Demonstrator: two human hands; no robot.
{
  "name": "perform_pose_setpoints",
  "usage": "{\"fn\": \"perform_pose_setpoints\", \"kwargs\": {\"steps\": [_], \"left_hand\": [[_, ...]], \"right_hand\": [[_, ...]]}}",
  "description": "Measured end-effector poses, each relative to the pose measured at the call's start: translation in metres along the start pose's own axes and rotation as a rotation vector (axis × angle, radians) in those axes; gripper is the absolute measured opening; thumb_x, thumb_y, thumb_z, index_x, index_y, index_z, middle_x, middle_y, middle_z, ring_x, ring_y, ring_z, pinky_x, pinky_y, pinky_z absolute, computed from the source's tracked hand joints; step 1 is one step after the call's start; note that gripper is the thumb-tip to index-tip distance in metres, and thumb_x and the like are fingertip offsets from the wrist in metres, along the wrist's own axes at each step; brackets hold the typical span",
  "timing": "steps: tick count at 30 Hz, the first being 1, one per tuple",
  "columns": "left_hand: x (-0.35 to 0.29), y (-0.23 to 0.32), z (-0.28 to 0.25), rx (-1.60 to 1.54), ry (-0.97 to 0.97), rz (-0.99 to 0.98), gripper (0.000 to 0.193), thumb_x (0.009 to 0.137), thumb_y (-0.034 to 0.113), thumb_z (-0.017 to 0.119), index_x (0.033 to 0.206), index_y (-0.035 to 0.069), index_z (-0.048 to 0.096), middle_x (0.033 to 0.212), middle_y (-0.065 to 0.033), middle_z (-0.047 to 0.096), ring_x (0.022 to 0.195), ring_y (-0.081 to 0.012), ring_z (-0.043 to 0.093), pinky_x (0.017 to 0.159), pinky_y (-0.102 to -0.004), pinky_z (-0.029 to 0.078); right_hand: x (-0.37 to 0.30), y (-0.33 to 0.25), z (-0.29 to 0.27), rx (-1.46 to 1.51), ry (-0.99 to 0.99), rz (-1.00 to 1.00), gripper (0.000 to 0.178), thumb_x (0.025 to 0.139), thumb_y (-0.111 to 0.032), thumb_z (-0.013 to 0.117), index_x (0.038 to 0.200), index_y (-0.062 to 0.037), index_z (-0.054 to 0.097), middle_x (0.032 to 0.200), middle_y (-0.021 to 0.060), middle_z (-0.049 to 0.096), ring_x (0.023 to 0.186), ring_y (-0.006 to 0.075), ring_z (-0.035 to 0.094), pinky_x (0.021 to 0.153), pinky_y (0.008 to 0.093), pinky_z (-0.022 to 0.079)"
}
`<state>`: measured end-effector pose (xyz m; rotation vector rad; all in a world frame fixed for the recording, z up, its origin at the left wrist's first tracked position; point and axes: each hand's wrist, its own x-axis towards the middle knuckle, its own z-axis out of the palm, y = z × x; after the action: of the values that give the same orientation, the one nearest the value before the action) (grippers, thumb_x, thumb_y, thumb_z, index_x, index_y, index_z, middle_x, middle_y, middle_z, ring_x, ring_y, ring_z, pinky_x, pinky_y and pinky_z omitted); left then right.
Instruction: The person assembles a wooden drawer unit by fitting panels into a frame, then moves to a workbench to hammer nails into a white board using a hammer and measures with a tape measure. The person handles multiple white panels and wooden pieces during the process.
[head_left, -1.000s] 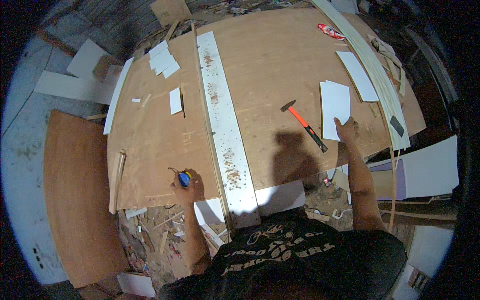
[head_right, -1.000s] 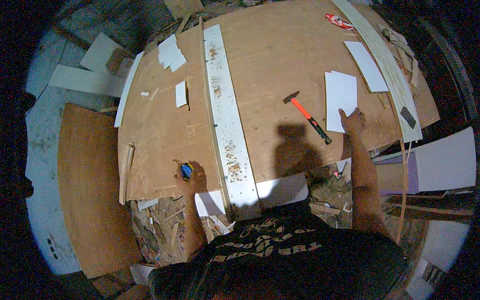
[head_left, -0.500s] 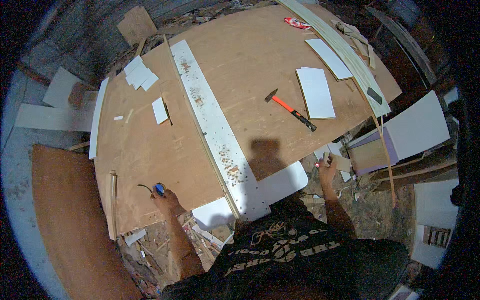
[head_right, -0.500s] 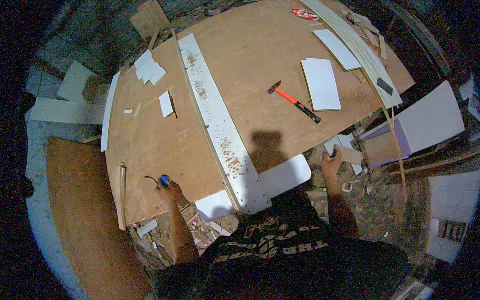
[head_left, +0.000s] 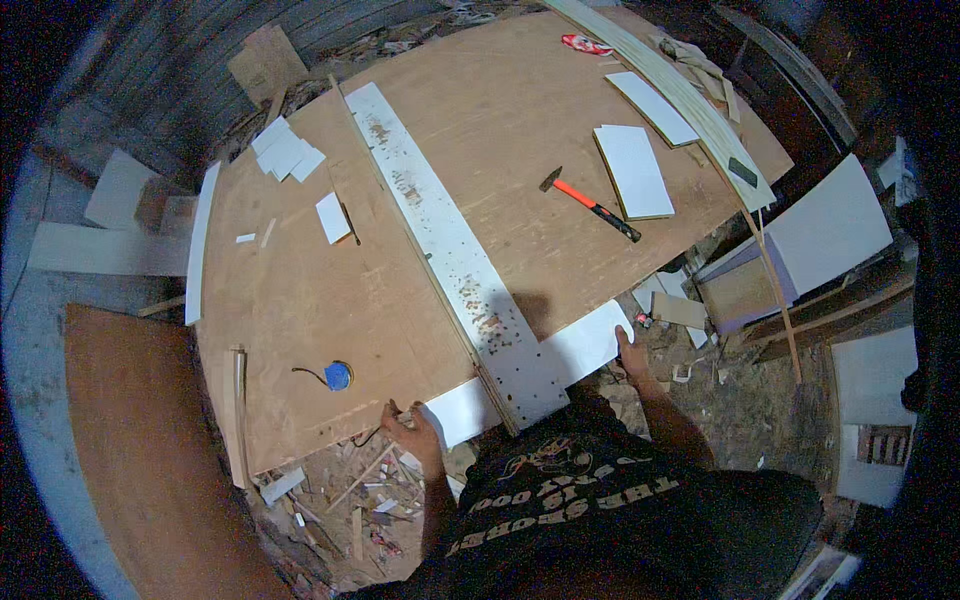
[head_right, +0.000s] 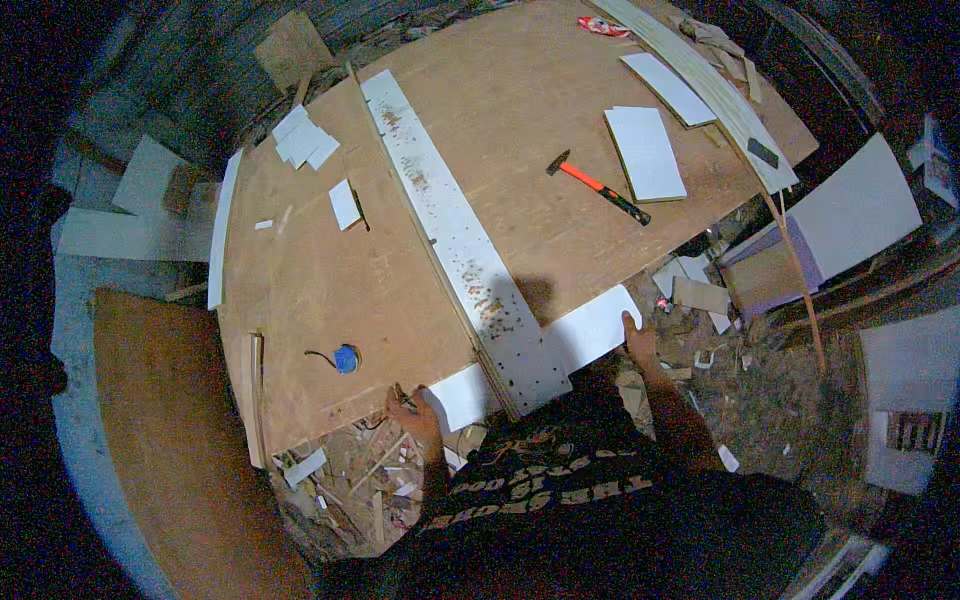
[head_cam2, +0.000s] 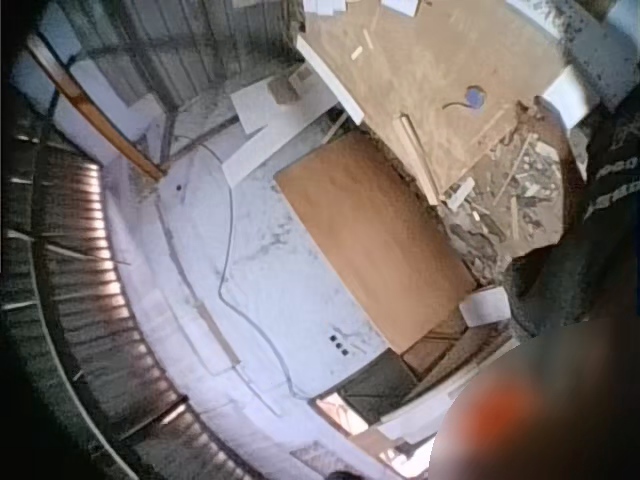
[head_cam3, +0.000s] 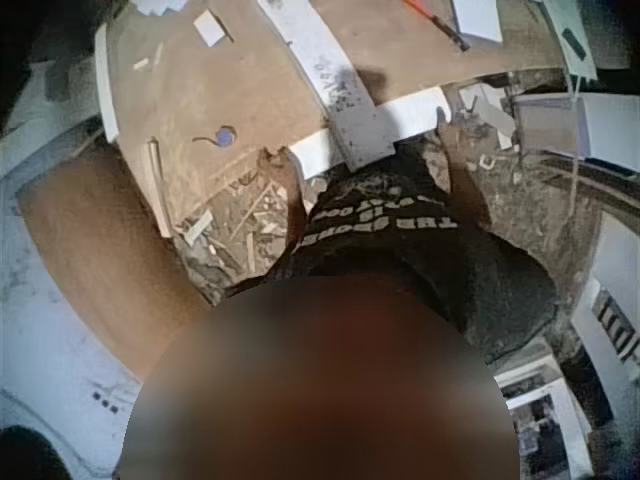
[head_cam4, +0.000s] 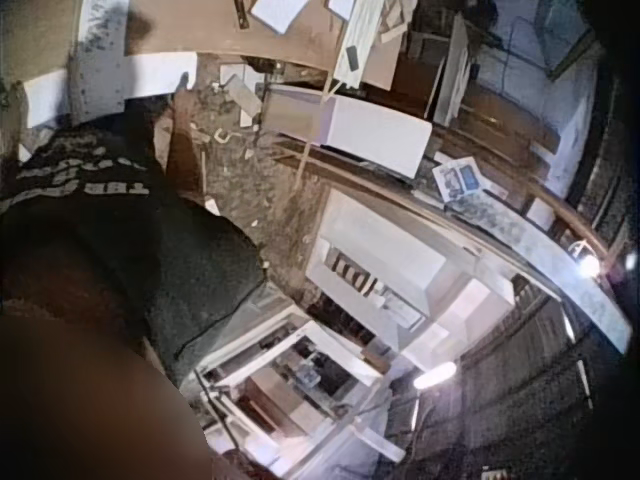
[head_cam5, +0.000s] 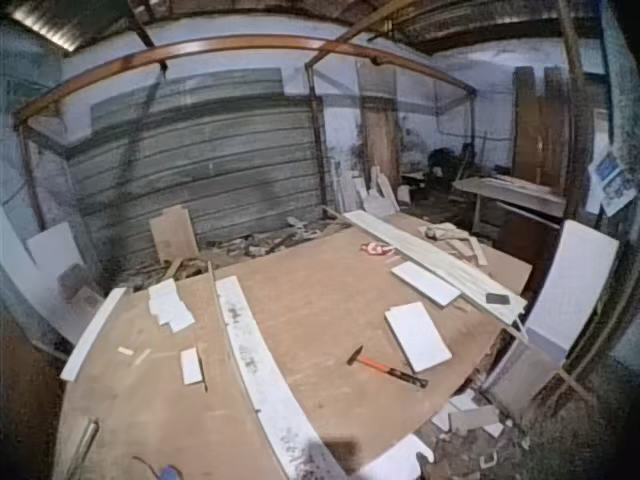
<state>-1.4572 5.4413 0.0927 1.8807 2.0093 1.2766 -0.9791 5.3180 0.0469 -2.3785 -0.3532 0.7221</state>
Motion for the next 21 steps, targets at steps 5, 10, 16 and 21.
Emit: {"fn": "perform_pose_setpoints", "kwargs": {"steps": [5,10,16,21], "left_hand": [[-0.024,0.034,-0.002,0.016,-0.080,-0.058,0.049,0.090,0.019,0.066,0.131,-0.003,0.051,0.103,-0.0235,0.061,0.095,-0.0389,0.060,0.082,-0.0472,0.050],[-0.003,0.051,-0.009,0.107,-0.231,-0.413,0.047,0.095,0.033,0.062,0.126,0.000,0.050,0.091,-0.0209,0.064,0.080,-0.0400,0.063,0.075,-0.0504,0.050],[0.002,0.047,-0.002,0.116,-0.104,-0.607,0.053,0.092,0.039,0.066,0.122,-0.002,0.051,0.102,-0.0269,0.065,0.095,-0.0439,0.064,0.084,-0.0509,0.049],[0.002,0.034,-0.005,0.002,-0.224,-0.508,0.064,0.096,0.051,0.055,0.118,-0.008,0.060,0.090,-0.0336,0.069,0.089,-0.0515,0.068,0.077,-0.0562,0.053]], "right_hand": [[0.005,0.002,0.001,0.338,-0.123,-0.001,0.058,0.092,-0.050,0.069,0.121,-0.0001,0.061,0.077,0.0029,0.062,0.058,0.0110,0.055,0.045,0.0305,0.044],[0.005,-0.009,-0.009,0.358,-0.255,-0.081,0.055,0.095,-0.048,0.067,0.121,0.0002,0.060,0.075,0.0029,0.062,0.056,0.0128,0.056,0.045,0.0297,0.044],[-0.005,-0.031,-0.031,0.285,-0.357,0.052,0.052,0.096,-0.048,0.067,0.120,-0.0022,0.060,0.074,0.0011,0.061,0.054,0.0100,0.053,0.044,0.0283,0.042],[0.000,-0.022,-0.023,0.286,-0.290,-0.063,0.047,0.097,-0.045,0.065,0.120,-0.0038,0.061,0.081,0.0010,0.064,0.060,0.0118,0.057,0.048,0.0285,0.044]]}}
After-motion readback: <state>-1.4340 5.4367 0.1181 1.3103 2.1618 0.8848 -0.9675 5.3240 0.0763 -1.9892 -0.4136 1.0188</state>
